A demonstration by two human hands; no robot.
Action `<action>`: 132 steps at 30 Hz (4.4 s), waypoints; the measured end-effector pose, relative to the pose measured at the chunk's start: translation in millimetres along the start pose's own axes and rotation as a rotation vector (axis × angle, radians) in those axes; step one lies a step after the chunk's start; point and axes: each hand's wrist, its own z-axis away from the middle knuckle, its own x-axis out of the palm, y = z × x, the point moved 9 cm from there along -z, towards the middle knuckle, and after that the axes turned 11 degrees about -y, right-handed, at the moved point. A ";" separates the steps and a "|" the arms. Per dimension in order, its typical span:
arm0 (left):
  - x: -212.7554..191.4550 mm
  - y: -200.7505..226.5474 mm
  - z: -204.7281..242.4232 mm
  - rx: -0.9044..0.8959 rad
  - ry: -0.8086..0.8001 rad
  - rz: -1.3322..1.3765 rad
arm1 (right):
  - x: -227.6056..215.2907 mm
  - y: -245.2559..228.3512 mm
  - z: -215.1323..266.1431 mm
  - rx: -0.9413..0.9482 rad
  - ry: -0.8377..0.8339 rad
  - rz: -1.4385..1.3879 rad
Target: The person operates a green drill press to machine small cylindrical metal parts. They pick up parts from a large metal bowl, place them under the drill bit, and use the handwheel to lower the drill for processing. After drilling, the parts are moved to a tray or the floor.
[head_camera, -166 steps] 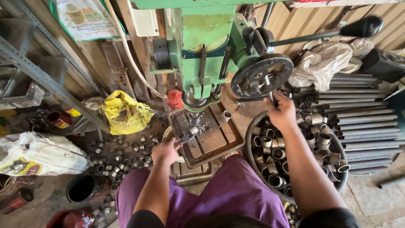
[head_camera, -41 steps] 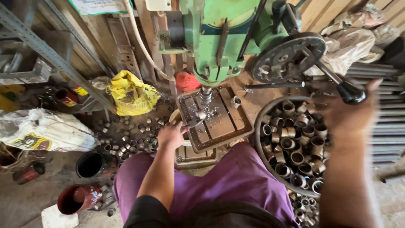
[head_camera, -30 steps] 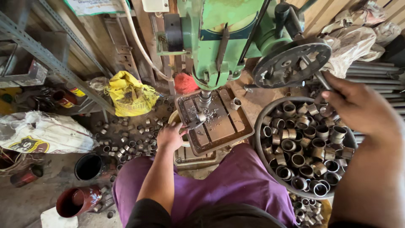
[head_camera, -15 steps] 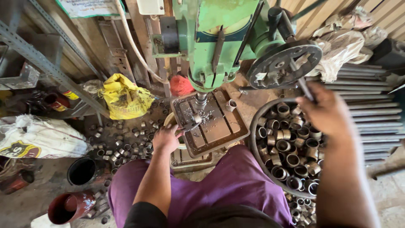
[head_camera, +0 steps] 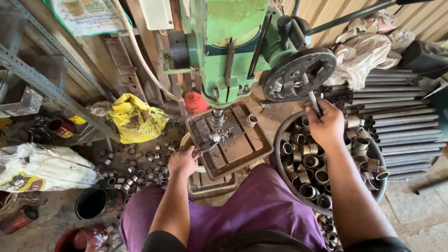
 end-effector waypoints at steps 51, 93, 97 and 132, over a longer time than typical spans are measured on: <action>10.5 -7.7 -7.6 -0.012 -0.014 0.008 | 61.1 89.9 -60.5 0.030 -0.196 -0.254; 5.2 -6.9 -5.6 0.017 0.062 0.089 | -32.4 -36.8 -57.0 0.333 -0.666 0.561; -3.7 -3.0 0.5 0.050 0.142 0.100 | -19.8 -18.8 -43.5 0.244 -0.398 0.274; 28.7 -13.7 -10.6 -0.061 -0.011 -0.042 | -73.1 -84.3 42.7 -0.402 0.284 0.244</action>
